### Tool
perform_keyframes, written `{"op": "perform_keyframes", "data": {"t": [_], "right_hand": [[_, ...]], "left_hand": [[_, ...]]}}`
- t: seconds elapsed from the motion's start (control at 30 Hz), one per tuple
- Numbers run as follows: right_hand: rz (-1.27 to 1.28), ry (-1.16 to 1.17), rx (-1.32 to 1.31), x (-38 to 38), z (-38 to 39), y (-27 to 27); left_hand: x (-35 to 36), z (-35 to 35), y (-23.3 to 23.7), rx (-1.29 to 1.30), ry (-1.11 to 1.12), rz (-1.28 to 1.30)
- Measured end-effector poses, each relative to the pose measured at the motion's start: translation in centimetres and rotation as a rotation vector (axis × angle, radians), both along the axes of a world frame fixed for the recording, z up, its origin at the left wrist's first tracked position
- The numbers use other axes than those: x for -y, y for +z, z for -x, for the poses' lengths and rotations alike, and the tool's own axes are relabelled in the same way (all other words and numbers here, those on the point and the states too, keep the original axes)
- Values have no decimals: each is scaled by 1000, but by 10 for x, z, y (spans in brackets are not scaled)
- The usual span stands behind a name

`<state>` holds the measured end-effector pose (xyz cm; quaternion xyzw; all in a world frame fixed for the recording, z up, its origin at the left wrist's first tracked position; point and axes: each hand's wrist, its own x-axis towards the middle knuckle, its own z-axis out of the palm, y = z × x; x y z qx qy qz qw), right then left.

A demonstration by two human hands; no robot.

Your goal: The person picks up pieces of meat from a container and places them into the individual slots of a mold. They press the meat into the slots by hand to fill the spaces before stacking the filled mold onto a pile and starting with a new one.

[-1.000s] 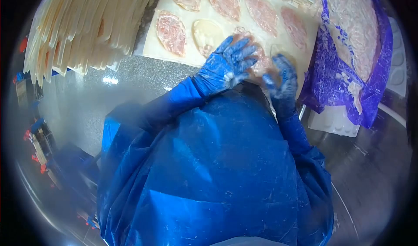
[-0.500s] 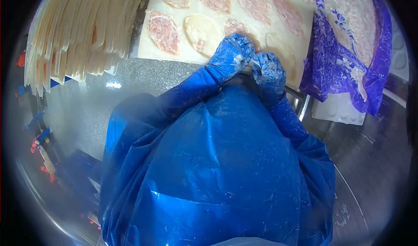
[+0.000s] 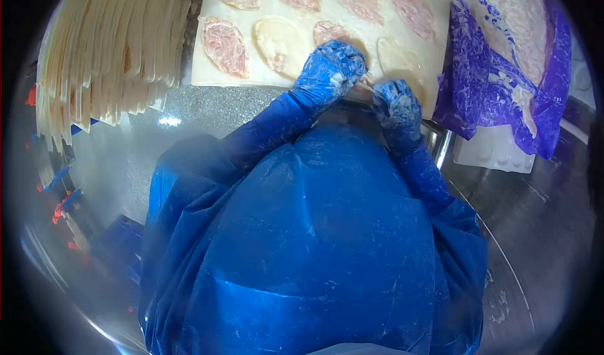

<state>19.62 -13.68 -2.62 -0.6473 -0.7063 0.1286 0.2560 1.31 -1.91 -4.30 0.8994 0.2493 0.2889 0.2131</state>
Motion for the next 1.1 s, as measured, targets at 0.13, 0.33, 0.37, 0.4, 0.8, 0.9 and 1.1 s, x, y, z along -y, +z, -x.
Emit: {"op": "perform_keyframes", "data": {"t": [0.13, 0.33, 0.37, 0.4, 0.8, 0.9, 1.1], "right_hand": [[-2, -131, -143, 14, -46, -15], [226, -252, -759, 9, -74, -5], [100, -176, -636, 8, -83, -15], [93, -144, -509, 7, -87, -12], [1, 62, 166, -44, -81, 32], [-231, 150, 484, -120, -58, 74], [-352, 611, -1570, -321, 69, 202]], "left_hand": [[2, 4, -8, 33, 10, 33], [9, 10, 11, 63, 112, 141], [23, 5, 16, -336, 17, 58], [32, -5, 9, -278, -33, 69], [-2, 51, 53, -115, 453, 1], [12, 88, 31, -194, 568, 245], [10, 79, 12, -274, 526, 58]]}}
